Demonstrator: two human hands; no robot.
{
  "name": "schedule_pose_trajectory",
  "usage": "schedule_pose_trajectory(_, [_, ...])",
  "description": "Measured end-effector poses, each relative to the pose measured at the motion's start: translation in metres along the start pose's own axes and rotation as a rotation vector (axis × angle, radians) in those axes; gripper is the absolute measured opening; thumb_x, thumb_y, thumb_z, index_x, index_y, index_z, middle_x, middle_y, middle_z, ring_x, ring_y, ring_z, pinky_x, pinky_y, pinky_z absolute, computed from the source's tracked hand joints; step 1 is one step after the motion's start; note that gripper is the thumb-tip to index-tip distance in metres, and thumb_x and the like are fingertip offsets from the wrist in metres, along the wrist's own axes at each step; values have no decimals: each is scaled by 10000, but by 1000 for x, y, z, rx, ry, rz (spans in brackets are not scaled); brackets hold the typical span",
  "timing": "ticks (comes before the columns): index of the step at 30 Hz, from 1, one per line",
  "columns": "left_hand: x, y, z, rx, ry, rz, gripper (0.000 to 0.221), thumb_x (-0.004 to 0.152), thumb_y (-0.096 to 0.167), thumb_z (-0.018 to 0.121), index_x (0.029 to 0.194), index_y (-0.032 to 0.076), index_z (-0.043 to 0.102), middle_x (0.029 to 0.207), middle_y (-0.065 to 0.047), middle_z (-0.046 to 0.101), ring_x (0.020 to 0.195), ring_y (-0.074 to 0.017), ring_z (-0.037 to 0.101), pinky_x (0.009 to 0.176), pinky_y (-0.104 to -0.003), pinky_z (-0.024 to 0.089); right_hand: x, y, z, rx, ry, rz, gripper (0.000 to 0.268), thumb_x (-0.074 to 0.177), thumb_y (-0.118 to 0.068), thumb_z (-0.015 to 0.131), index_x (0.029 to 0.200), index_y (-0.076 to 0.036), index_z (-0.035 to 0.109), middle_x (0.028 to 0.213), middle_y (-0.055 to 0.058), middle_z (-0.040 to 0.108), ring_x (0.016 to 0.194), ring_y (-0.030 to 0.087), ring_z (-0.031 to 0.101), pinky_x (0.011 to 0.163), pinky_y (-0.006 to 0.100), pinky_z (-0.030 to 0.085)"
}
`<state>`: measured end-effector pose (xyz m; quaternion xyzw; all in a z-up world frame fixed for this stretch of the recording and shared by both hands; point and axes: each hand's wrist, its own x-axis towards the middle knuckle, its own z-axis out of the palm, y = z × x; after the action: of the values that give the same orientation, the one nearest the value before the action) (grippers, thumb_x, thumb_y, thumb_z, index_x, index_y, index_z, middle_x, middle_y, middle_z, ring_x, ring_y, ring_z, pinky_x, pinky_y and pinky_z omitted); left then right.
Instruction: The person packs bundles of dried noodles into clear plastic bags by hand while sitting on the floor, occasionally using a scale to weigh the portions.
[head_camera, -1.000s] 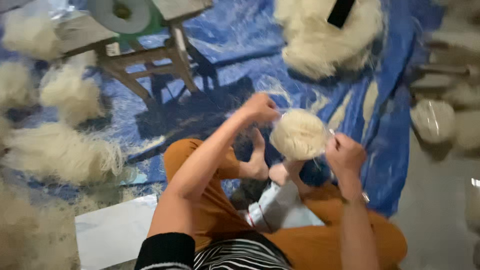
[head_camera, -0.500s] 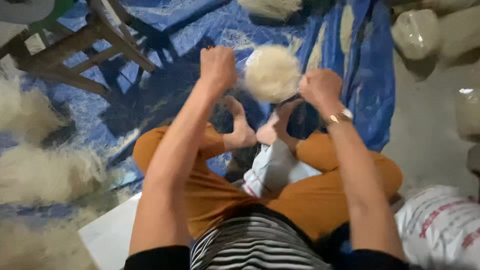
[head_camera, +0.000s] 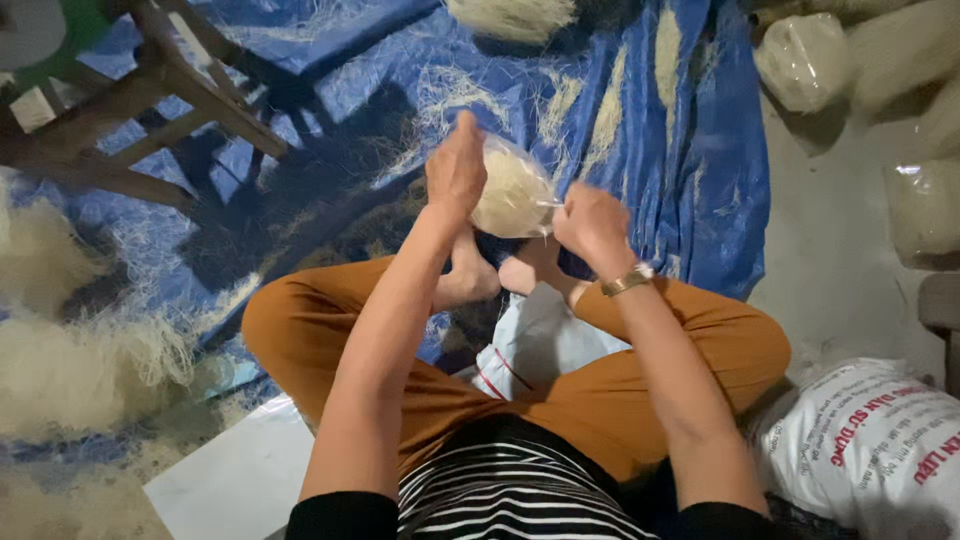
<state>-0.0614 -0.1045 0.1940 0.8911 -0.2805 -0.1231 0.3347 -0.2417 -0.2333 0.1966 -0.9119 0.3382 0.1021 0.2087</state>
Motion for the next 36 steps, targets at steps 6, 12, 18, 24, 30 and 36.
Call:
schedule_pose_trajectory(6, [3, -11, 9, 320, 148, 491, 133, 1011, 231, 521, 1103, 138, 497, 703, -168, 634, 548, -400, 651, 483, -559, 505, 21, 7, 40, -56, 57, -77, 261, 890, -234, 677, 1073, -97, 550, 1028, 177, 681, 1004, 439, 676, 862, 585, 491])
schedule_pose_trajectory(12, [-6, -20, 25, 45, 127, -139, 770, 682, 483, 882, 1221, 183, 421, 1111, -109, 527, 975, -423, 662, 794, -585, 579, 46, 28, 55, 525, 284, -28, 335, 994, -323, 565, 839, -54, 691, 870, 189, 705, 906, 403, 674, 767, 482, 515])
schedule_pose_trajectory(18, [-2, -60, 21, 265, -335, -245, 640, 677, 148, 828, 1141, 146, 388, 1143, -162, 518, 887, -524, 676, 771, -640, 562, 35, 49, 41, 326, 407, -142, 272, 991, -249, 513, 804, -63, 582, 766, 223, 647, 780, 468, 639, 643, 566, 445])
schedule_pose_trajectory(24, [9, -5, -64, -46, -21, 320, 386, 627, -105, 669, 926, 76, 505, 826, -179, 516, 744, -523, 609, 644, -590, 461, -10, 11, -51, 261, 398, -220, 110, 941, -212, 672, 1040, -241, 710, 653, 98, 674, 687, 360, 698, 606, 476, 527])
schedule_pose_trajectory(30, [43, -14, -19, 134, -208, 306, 219, 688, -16, 737, 860, 43, 615, 835, -209, 641, 860, -454, 672, 730, -568, 550, 1, -2, -47, 193, 185, -87, 485, 896, 2, 561, 1330, -211, 524, 911, 292, 719, 858, 512, 698, 807, 611, 537])
schedule_pose_trajectory(36, [23, -21, -32, 25, -11, 342, 317, 661, -119, 402, 898, 90, 424, 881, -160, 473, 691, -372, 374, 561, -453, 182, -25, 7, -54, 468, 243, -217, 352, 971, -44, 618, 1303, -14, 503, 429, -6, 387, 378, 143, 304, 434, 316, 243])
